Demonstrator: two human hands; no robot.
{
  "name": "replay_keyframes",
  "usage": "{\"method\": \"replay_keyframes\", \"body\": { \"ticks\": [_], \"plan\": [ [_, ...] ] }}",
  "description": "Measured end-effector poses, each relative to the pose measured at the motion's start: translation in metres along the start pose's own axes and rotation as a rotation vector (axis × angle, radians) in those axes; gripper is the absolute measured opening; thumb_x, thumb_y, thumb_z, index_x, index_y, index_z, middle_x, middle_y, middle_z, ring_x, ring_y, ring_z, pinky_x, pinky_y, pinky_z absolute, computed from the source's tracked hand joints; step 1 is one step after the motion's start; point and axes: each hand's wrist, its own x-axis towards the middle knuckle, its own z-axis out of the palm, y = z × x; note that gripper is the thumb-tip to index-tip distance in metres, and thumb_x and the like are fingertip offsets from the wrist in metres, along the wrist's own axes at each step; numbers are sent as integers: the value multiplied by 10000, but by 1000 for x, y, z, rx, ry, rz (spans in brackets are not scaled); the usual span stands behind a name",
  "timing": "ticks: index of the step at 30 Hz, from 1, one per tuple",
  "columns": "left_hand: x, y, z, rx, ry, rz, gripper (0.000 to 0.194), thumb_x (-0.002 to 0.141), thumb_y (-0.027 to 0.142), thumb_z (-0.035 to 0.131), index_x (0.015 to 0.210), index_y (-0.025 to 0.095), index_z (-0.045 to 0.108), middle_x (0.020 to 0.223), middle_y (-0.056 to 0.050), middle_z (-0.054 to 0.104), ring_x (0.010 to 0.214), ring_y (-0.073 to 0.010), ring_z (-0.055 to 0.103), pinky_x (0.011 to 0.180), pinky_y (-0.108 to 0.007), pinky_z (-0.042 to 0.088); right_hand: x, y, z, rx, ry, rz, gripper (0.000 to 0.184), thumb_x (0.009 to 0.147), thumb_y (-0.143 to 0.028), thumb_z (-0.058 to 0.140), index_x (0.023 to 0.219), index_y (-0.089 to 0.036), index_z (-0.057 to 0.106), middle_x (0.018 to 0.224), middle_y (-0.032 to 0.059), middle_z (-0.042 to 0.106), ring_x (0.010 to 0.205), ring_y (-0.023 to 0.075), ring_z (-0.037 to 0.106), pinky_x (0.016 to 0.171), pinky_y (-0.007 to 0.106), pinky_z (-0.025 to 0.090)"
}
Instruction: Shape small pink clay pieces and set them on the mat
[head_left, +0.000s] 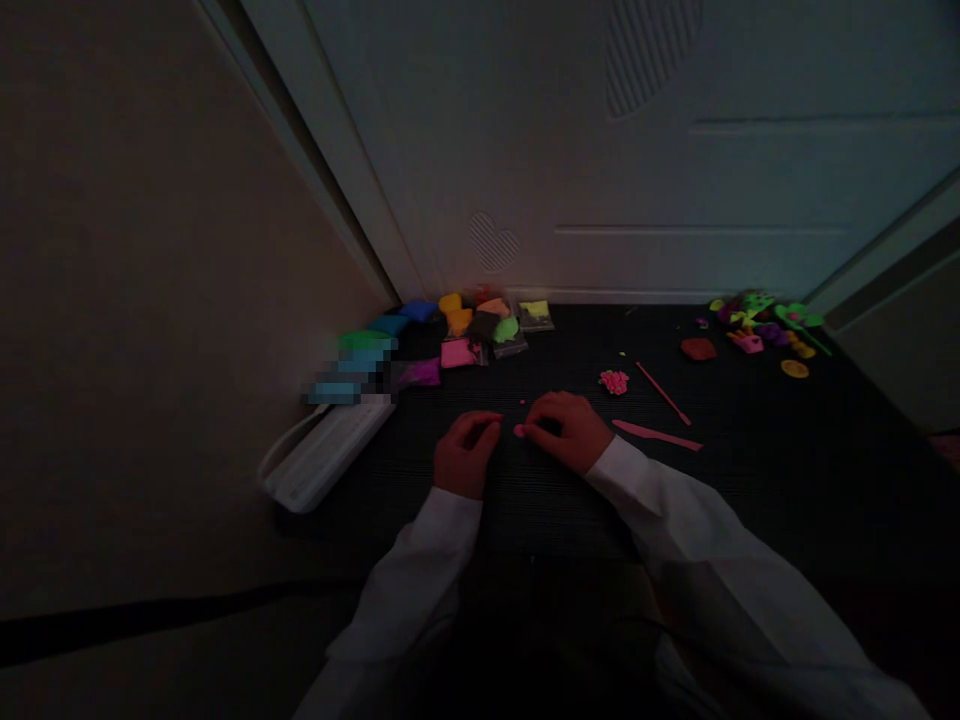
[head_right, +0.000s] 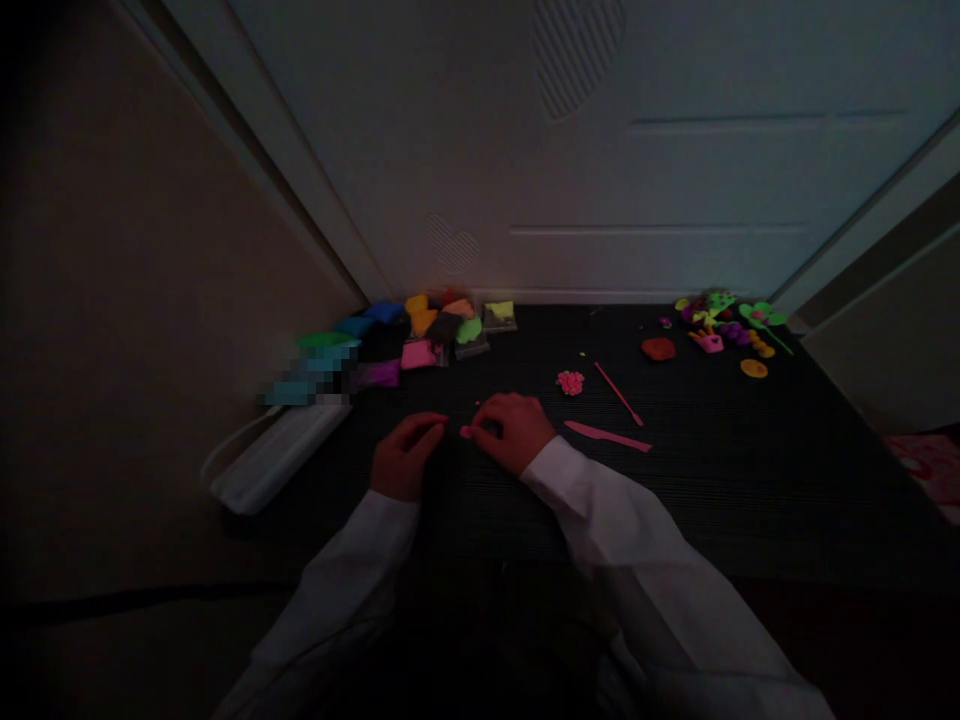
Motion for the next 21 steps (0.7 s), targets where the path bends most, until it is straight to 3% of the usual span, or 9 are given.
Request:
{"method": "replay_keyframes", "body": {
  "ticks": [11,17,21],
  "plan": [
    [0,2,1,-91,27,-89,172,662,285,503,768,166,568,802,-17,575,761,-125,527,700,-245,409,-5,-6,3,-321,-72,-20,184,725,-341,453,738,-208,579,815,36,548,823,186,407,711,347,221],
    [-2,0,0,-35,32,-37,167,677,277,485,771,165,566,773,-7,572,718,-114,526,658,-237,414,-4,-5,-5,-371,-72,22,207,750,-326,406,822,-233,577,875,15,545,831,176,408,720,337,214],
    [-2,-2,2,172,34,106,145,681,245,477,759,175,578,793,-13,559,757,-123,508,686,-261,405,-2,0,-12,-406,-46,57,219,757,-320,391,845,-244,576,899,9,549,819,174,415,705,333,215]
  ]
}}
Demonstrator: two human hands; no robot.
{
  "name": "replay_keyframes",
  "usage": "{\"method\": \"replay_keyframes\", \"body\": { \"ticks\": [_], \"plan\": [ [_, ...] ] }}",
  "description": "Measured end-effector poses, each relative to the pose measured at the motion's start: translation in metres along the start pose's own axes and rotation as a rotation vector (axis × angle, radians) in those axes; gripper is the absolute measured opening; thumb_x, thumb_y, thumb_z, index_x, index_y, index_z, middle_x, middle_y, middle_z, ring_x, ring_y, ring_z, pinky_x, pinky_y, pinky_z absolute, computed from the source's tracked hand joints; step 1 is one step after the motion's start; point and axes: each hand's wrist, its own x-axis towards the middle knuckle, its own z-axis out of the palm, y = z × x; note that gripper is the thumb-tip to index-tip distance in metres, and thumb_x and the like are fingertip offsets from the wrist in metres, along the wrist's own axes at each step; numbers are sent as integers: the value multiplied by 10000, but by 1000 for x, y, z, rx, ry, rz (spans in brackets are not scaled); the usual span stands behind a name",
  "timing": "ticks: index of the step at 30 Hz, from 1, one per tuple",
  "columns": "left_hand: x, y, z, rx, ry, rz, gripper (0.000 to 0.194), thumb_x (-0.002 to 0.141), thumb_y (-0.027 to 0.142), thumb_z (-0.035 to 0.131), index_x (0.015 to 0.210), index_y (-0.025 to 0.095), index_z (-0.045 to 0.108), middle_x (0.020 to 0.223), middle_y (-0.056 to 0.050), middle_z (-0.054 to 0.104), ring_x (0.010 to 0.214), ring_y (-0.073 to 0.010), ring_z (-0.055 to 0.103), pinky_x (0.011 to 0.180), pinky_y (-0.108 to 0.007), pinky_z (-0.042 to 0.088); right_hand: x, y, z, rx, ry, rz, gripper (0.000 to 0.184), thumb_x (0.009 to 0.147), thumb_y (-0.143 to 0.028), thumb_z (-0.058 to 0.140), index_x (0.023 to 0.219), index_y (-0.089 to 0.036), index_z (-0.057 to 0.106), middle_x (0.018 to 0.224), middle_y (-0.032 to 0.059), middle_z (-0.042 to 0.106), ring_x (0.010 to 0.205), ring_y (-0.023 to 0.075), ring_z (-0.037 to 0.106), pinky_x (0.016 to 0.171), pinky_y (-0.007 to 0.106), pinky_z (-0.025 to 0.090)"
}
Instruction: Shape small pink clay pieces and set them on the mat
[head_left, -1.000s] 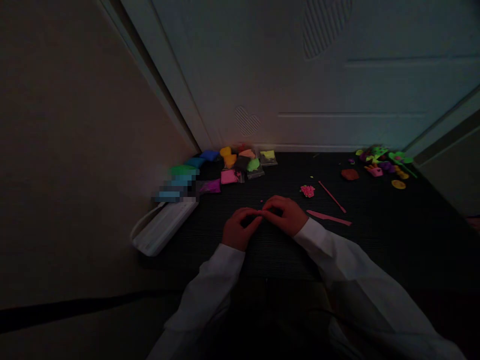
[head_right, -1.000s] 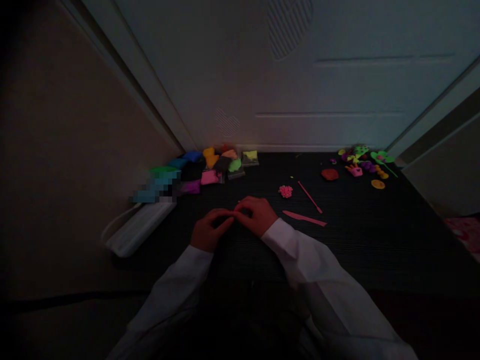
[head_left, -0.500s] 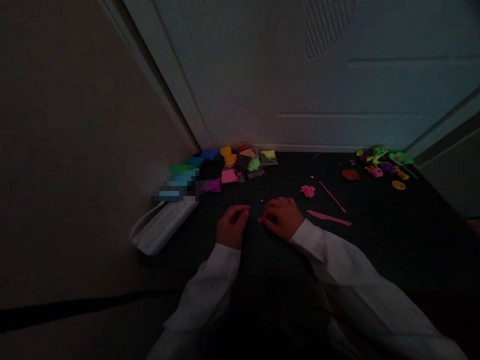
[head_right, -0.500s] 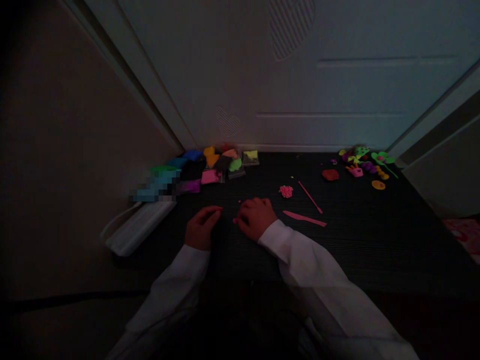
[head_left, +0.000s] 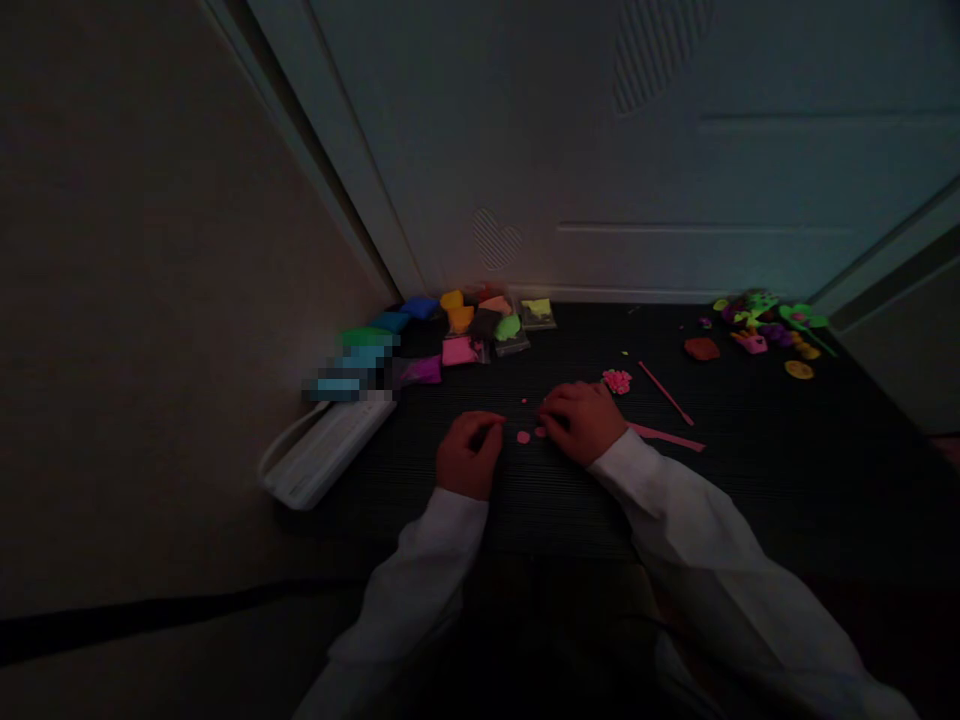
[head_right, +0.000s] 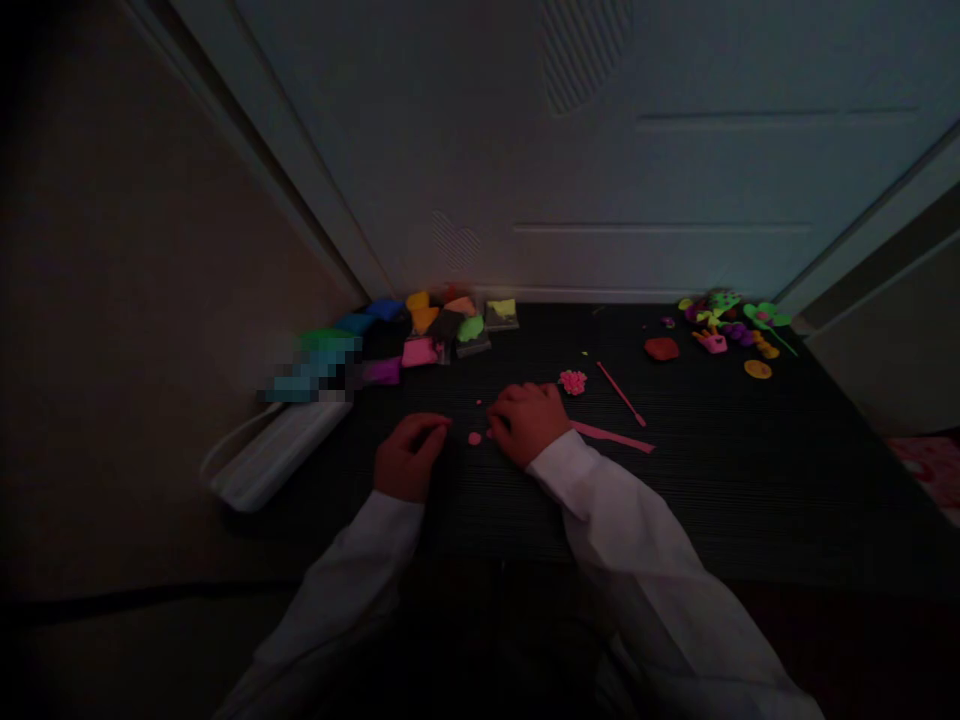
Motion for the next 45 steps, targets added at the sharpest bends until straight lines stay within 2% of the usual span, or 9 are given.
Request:
{"method": "replay_keyframes", "body": {
  "ticks": [5,11,17,28,45],
  "plan": [
    [-1,0,6,297,-16,215,126,661,226,502,714,194,612,781,-22,558,822,-151,469,783,-325,354,-1,2,-1,-47,-49,-41,205,739,-338,417,825,-266,588,885,0,564,833,185,409,725,355,189],
    [-3,1,7,423,-73,332,157,672,203,484,727,231,628,871,-22,543,878,-168,426,805,-348,332,-2,0,0,-73,-85,-68,220,742,-361,405,847,-290,585,881,-3,572,832,189,407,720,373,176],
    [-6,3,6,478,-98,341,188,674,181,469,748,253,627,921,-14,522,925,-185,380,822,-360,319,-2,-1,-2,-57,-107,-63,217,741,-351,409,844,-289,590,880,-1,572,827,184,409,728,374,168],
    [-7,3,6,561,-34,290,179,667,196,471,748,227,628,906,-33,541,902,-203,397,792,-375,332,-4,-6,-2,22,-97,-115,217,718,-288,415,833,-270,598,852,4,554,820,170,394,733,355,166],
    [-6,4,6,546,-81,299,190,668,200,468,776,227,622,895,-38,539,890,-206,410,790,-396,339,-4,-9,-2,7,-130,-109,229,729,-282,401,853,-266,593,855,9,543,821,165,395,739,345,164]
  ]
}}
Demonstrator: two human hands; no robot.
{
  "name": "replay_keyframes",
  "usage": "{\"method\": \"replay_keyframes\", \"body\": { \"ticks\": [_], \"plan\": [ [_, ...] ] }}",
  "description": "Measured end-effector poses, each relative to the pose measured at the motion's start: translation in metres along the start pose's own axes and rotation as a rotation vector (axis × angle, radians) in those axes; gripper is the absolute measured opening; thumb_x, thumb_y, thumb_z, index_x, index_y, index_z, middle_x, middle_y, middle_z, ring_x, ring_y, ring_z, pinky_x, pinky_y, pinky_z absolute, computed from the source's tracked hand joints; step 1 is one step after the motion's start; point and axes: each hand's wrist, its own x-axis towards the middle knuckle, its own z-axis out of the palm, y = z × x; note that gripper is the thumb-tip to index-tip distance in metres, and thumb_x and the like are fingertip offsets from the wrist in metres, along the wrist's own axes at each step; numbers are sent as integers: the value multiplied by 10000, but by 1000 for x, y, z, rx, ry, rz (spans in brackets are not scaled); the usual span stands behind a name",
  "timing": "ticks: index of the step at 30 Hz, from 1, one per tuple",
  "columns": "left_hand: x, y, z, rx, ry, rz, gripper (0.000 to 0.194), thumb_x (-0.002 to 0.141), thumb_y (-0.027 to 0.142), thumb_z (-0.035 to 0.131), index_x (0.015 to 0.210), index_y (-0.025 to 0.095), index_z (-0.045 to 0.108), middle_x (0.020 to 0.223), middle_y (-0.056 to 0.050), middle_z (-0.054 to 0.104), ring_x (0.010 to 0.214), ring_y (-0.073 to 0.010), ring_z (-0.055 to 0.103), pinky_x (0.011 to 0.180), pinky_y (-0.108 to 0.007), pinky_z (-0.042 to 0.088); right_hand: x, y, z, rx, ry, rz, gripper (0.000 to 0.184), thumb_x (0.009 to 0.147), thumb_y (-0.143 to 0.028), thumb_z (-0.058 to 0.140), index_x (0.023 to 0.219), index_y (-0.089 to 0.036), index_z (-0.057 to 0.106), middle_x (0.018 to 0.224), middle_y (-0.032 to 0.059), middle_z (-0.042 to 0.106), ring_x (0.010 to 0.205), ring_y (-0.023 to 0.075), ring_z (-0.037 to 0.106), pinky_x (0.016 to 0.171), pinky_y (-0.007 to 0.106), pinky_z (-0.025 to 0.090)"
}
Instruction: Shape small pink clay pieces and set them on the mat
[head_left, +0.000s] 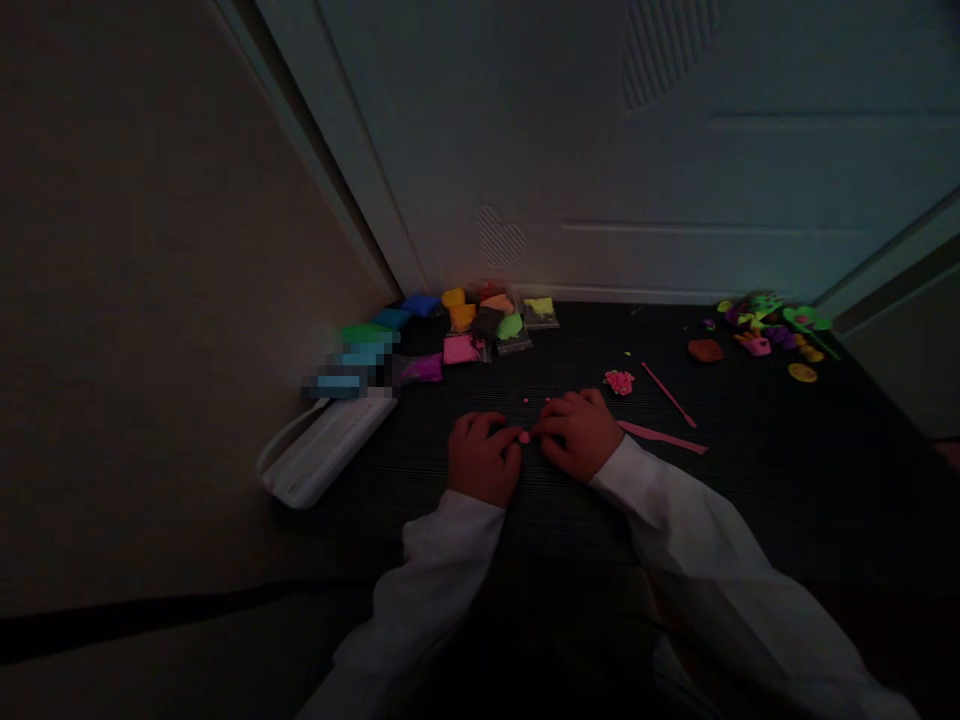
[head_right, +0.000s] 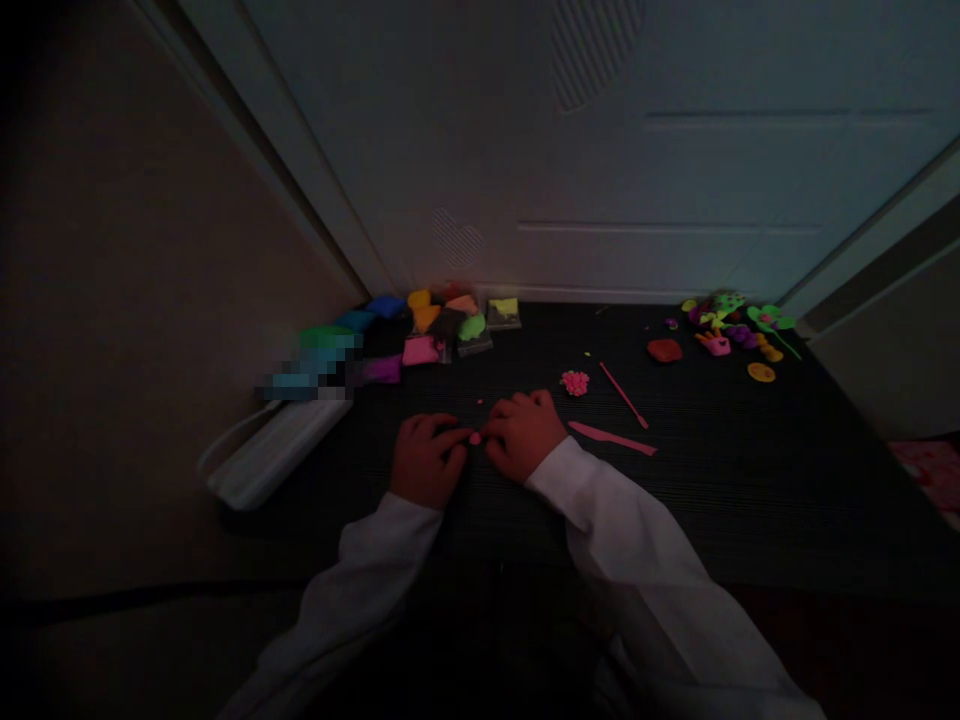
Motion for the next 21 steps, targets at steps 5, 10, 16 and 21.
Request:
{"method": "replay_keyframes", "body": {
  "ticks": [5,10,16,21],
  "plan": [
    [-1,0,1,7,-1,-7,200,675,196,456,787,222,619,898,-40,538,898,-201,404,793,-382,342,0,-1,-1,-2,-17,-4,231,724,-279,407,857,-251,594,864,20,545,824,171,398,737,346,167],
    [-1,-1,2,18,-11,-4,205,682,200,449,799,219,616,902,-37,540,903,-196,399,798,-364,342,0,-1,0,13,-1,-16,224,726,-277,404,840,-244,594,845,17,551,810,169,405,737,347,171],
    [-1,-2,3,8,-13,7,204,679,196,449,793,225,616,882,-38,542,885,-195,413,789,-376,344,0,0,0,4,-10,-10,235,729,-267,401,875,-252,584,849,18,540,812,163,410,739,344,170],
    [-1,-2,3,4,-16,9,209,680,196,446,797,225,617,876,-42,542,878,-195,419,789,-385,338,0,-1,1,-3,5,-10,233,720,-263,412,882,-258,579,871,18,514,822,161,410,735,334,173]
  ]
}}
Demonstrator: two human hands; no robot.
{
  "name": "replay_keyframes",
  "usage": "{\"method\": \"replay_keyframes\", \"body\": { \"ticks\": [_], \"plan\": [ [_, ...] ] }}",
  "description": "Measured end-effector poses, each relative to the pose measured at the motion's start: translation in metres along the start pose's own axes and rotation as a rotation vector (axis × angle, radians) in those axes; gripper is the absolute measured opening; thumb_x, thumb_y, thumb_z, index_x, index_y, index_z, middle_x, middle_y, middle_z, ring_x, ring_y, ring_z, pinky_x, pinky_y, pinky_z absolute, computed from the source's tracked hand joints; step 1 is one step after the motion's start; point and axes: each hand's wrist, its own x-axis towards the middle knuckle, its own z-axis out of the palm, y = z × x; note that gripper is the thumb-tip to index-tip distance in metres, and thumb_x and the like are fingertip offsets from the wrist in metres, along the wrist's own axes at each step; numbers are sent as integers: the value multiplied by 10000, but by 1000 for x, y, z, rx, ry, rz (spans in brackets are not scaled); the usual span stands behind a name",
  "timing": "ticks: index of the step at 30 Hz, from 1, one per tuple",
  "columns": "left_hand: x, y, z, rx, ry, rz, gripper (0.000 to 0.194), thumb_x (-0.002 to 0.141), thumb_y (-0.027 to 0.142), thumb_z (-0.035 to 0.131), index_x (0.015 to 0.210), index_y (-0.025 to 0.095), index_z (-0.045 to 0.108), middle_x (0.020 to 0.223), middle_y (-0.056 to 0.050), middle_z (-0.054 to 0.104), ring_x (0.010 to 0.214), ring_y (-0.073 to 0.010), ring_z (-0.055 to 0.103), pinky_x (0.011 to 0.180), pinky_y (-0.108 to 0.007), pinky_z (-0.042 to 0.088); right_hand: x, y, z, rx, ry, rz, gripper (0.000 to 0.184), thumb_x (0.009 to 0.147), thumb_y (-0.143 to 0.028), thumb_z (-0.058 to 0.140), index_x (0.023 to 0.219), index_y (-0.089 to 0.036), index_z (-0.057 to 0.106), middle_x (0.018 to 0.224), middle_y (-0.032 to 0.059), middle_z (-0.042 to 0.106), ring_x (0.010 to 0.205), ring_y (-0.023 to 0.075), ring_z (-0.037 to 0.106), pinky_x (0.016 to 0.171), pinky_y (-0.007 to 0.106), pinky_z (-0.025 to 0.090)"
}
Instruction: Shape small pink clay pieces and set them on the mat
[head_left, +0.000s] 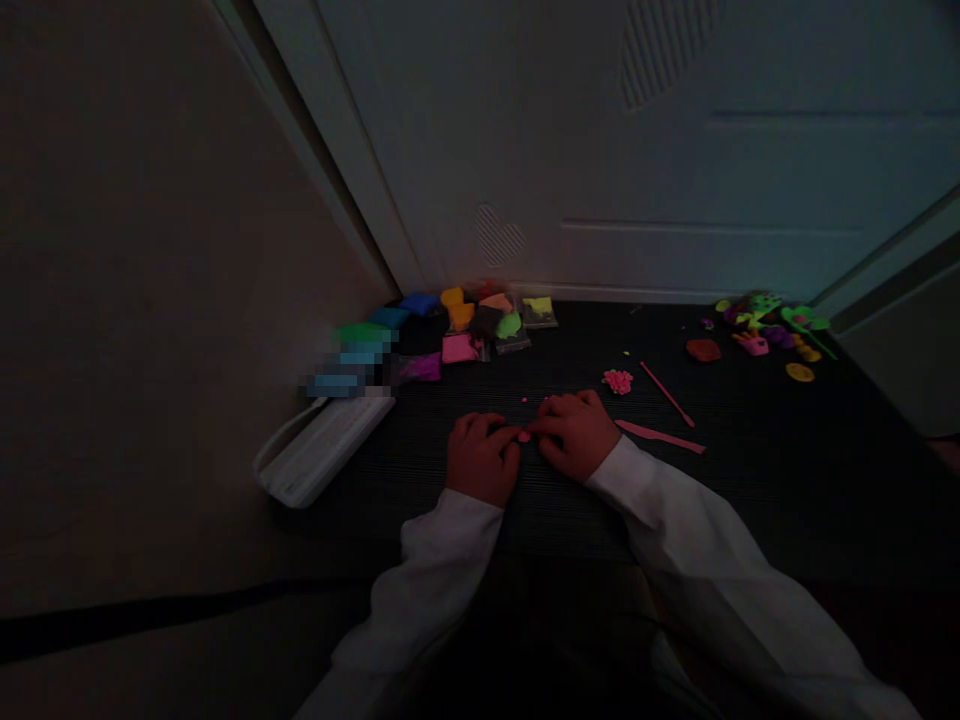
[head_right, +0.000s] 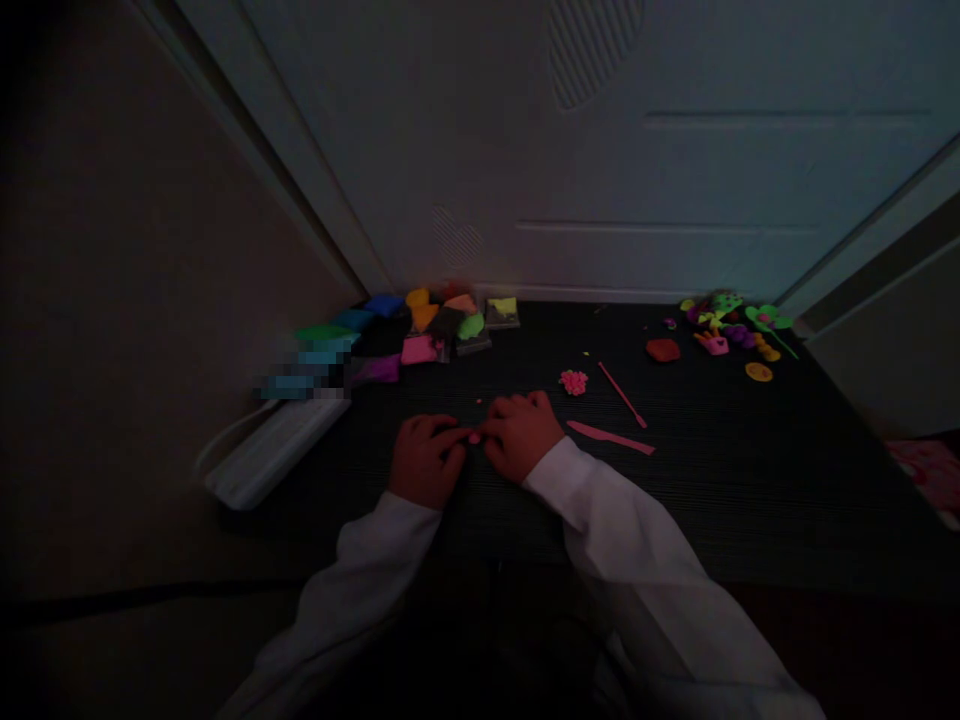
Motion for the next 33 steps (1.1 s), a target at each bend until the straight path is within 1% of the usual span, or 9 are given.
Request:
{"method": "replay_keyframes", "body": {
  "ticks": [2,5,10,13,17,25,27,30,33],
  "plan": [
    [0,0,-1,-3,-8,-3,213,678,193,447,802,230,616,876,-41,542,876,-196,420,780,-385,342,0,0,0,4,7,4,240,721,-259,412,898,-264,573,889,19,499,827,157,411,737,329,172],
    [0,0,-1,-15,-5,-13,209,671,192,454,798,229,616,876,-40,543,874,-199,420,764,-383,349,0,0,1,3,-16,1,239,717,-252,420,895,-268,578,899,21,487,835,158,410,739,325,169],
    [0,0,0,-34,21,-16,217,678,184,446,819,219,607,872,-39,543,881,-190,418,786,-372,344,0,0,0,21,-13,-1,238,711,-243,427,893,-269,578,900,18,479,836,155,412,735,319,172],
    [0,-1,0,-32,16,-15,201,682,187,446,789,218,613,873,-37,545,886,-190,416,787,-368,345,0,1,0,30,-8,-12,231,706,-237,429,877,-271,580,901,12,478,840,153,413,739,322,171],
    [0,0,-1,-28,8,-15,189,678,187,452,759,224,618,865,-35,547,881,-194,420,777,-378,348,0,1,1,24,-33,-25,228,710,-233,420,864,-258,587,895,18,481,844,157,412,737,327,174],
    [1,-1,0,-27,-5,-18,186,690,200,439,775,205,604,862,-34,552,873,-178,427,796,-349,341,0,0,0,42,-24,-40,214,708,-224,430,843,-255,592,894,15,492,840,151,425,743,324,181],
    [1,-1,0,-33,-13,-21,190,697,211,435,798,200,596,856,-35,554,865,-173,433,795,-340,341,0,2,-1,57,0,-28,204,711,-231,433,836,-251,593,894,15,496,838,149,432,741,318,190],
    [1,-1,1,-45,-15,-27,195,705,229,433,820,195,586,853,-36,556,860,-168,438,797,-335,338,2,8,0,77,73,33,221,729,-261,423,890,-250,572,920,20,495,850,149,437,729,305,210],
    [2,0,0,-59,-14,-28,193,705,246,437,820,193,583,857,-39,555,861,-170,441,797,-339,335,2,13,1,52,70,76,231,735,-304,422,909,-254,565,926,20,506,849,156,444,719,303,220]
  ]
}}
